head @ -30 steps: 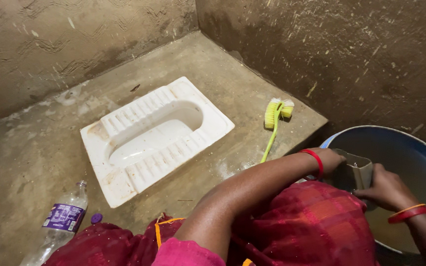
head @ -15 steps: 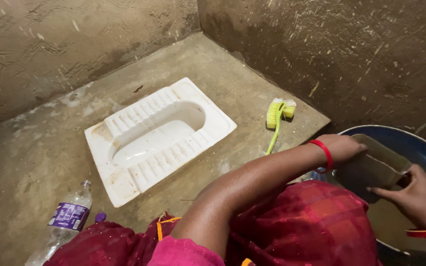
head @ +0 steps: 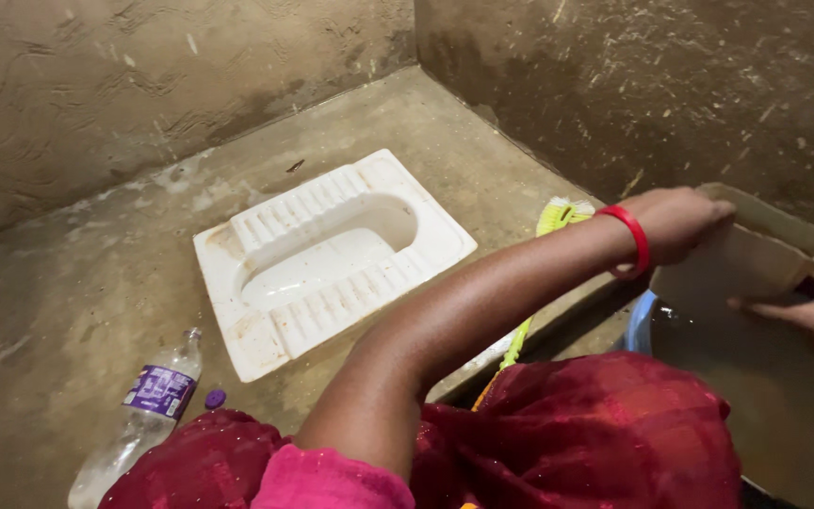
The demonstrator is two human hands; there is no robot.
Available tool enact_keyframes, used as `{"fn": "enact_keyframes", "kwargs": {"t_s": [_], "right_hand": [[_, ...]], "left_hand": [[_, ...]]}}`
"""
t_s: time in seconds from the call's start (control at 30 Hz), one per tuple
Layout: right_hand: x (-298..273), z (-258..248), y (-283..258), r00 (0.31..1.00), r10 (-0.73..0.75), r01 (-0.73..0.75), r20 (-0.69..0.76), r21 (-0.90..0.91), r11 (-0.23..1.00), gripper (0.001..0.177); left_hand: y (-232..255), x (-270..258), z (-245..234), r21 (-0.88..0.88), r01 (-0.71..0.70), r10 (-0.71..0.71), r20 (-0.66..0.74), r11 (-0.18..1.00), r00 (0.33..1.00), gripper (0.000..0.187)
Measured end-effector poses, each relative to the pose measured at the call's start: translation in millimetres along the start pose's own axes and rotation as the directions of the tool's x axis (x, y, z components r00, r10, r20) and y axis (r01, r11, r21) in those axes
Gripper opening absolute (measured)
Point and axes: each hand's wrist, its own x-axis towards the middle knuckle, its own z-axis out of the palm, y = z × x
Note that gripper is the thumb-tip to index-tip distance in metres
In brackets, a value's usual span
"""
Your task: The person pours liquid from a plastic bottle onto a squat toilet, then repeatedly scoops water from a bucket using a metal cup to rinse the toilet bowl. The person also uses a yellow toilet brush to scrub the bowl and surrounding floor area.
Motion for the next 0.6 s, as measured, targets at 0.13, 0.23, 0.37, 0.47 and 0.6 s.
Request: {"fn": "enact_keyframes", "kwargs": {"t_s": [0.13,0.23,0.37,0.47,0.6], "right_hand": [[21,23,-51,0.998,0.059,-0.059,-0.004,-0.076,0.995,0.068],[32,41,-85,0.98,-0.087,0.083,0.179,0.027,0.996,0.066],[46,85,-109,0.979,-0.19,0.192,0.078,-0.011,0.981,0.067],[63,113,-125,0.967,-0.223,0.222,0.119,0.024,0.975,0.069],[91,156,-149,0.936,-0.266,0.227,0.231,0.182,0.957,0.076]], "left_hand": [[-20,-16,-38,0.068,0.026,-0.023,-0.045,0.997,0.999,0.03],[-34,-36,-65,0.115,0.066,-0.056,-0.089,0.991,0.994,0.03],[-54,-76,-98,0.167,0.12,-0.099,-0.127,0.979,0.987,0.029],[-64,-115,-122,0.187,0.204,-0.177,-0.153,0.961,0.972,0.04],[-68,-168,-152,0.214,0.357,-0.282,-0.314,0.909,0.906,0.101]]}}
